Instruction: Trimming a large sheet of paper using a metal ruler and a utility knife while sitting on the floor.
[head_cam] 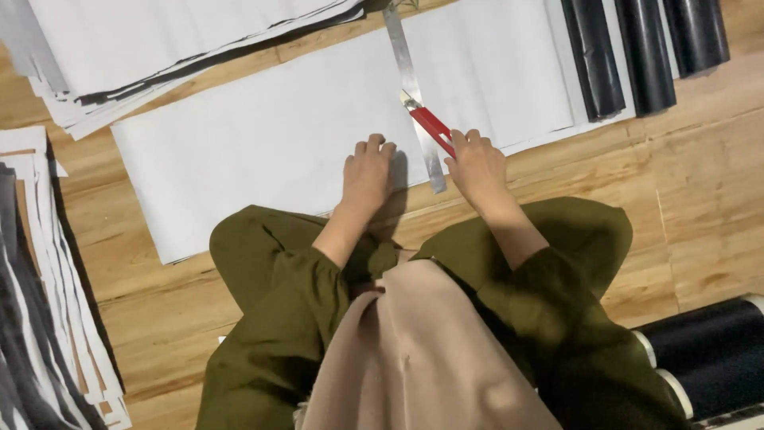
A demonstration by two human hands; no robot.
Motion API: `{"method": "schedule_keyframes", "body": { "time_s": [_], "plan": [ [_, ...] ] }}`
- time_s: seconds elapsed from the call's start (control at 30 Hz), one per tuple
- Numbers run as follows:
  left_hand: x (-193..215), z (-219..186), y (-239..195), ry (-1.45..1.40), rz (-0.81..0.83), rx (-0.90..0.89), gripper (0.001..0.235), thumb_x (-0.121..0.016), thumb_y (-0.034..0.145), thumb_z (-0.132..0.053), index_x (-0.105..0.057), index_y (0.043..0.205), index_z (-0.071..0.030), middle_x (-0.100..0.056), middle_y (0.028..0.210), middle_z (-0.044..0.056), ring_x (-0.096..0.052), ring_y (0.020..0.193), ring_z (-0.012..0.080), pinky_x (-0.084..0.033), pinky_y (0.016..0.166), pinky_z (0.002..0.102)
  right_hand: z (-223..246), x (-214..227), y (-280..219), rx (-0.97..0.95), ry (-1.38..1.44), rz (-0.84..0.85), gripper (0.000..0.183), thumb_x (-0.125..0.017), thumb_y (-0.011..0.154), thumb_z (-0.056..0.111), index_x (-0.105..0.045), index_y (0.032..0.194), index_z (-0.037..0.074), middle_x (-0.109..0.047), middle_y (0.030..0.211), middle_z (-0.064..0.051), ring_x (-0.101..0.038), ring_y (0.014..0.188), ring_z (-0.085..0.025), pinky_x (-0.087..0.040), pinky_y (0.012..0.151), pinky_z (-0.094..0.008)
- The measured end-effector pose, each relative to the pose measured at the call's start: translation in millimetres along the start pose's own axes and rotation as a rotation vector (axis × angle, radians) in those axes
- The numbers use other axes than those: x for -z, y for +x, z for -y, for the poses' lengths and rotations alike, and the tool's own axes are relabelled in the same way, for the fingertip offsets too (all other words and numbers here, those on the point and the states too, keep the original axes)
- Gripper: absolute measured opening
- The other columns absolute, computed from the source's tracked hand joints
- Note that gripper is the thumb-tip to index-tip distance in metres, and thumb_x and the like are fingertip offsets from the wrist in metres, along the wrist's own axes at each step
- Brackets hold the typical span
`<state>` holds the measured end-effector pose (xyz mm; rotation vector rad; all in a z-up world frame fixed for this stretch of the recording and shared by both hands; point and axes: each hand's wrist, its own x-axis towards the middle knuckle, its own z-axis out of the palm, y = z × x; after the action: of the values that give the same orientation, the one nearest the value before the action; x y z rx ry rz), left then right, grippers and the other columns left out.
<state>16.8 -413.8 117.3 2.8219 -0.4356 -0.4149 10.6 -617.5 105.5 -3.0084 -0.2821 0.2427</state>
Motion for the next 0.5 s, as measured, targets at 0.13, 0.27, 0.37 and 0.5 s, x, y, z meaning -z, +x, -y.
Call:
{"method": "schedule_keyframes", "body": {
  "time_s": [0.13,0.27,0.37,0.5],
  "plan": [
    [-15,-3,41,0.027,-0.029,-0.013,0.066,-0.074,0.056,0.007,-0.051,0.117,-0.007,-0.044,0.119,0.014,-0.049,0.108,0.0334,-0.053,0.073,0.041,-6,-32,27,-0.029,-0.055,-0.037,0.046,-0.071,0.071,0.030,-0.056,0.108,0.008,-0.053,0.085,-0.011,-0.059,0.076,-0.031,-0.049,0.059,-0.042],
    [-59,6,75,0.013,0.026,-0.007,0.054,-0.073,0.064,-0.002,-0.051,0.114,-0.007,-0.045,0.117,0.013,-0.047,0.109,0.0328,-0.055,0.070,0.042,4,-21,33,-0.015,-0.090,-0.049,0.039,-0.071,0.072,0.027,-0.056,0.100,0.006,-0.053,0.080,-0.010,-0.058,0.077,-0.028,-0.049,0.060,-0.038],
    [-31,-4,69,0.015,0.060,0.005,0.053,-0.075,0.064,-0.003,-0.051,0.112,-0.005,-0.046,0.114,0.013,-0.047,0.107,0.0329,-0.055,0.070,0.041,-1,-38,36,-0.049,-0.012,-0.037,0.033,-0.069,0.072,0.022,-0.054,0.096,0.005,-0.054,0.077,-0.011,-0.058,0.077,-0.028,-0.050,0.060,-0.038],
    [-18,-6,69,-0.033,0.083,0.012,0.053,-0.075,0.064,-0.004,-0.051,0.111,-0.004,-0.046,0.112,0.013,-0.047,0.106,0.0333,-0.056,0.070,0.042,-8,-23,33,-0.179,0.275,0.049,0.032,-0.064,0.074,0.019,-0.050,0.097,0.002,-0.055,0.080,-0.016,-0.058,0.080,-0.034,-0.050,0.064,-0.046]
  ]
}}
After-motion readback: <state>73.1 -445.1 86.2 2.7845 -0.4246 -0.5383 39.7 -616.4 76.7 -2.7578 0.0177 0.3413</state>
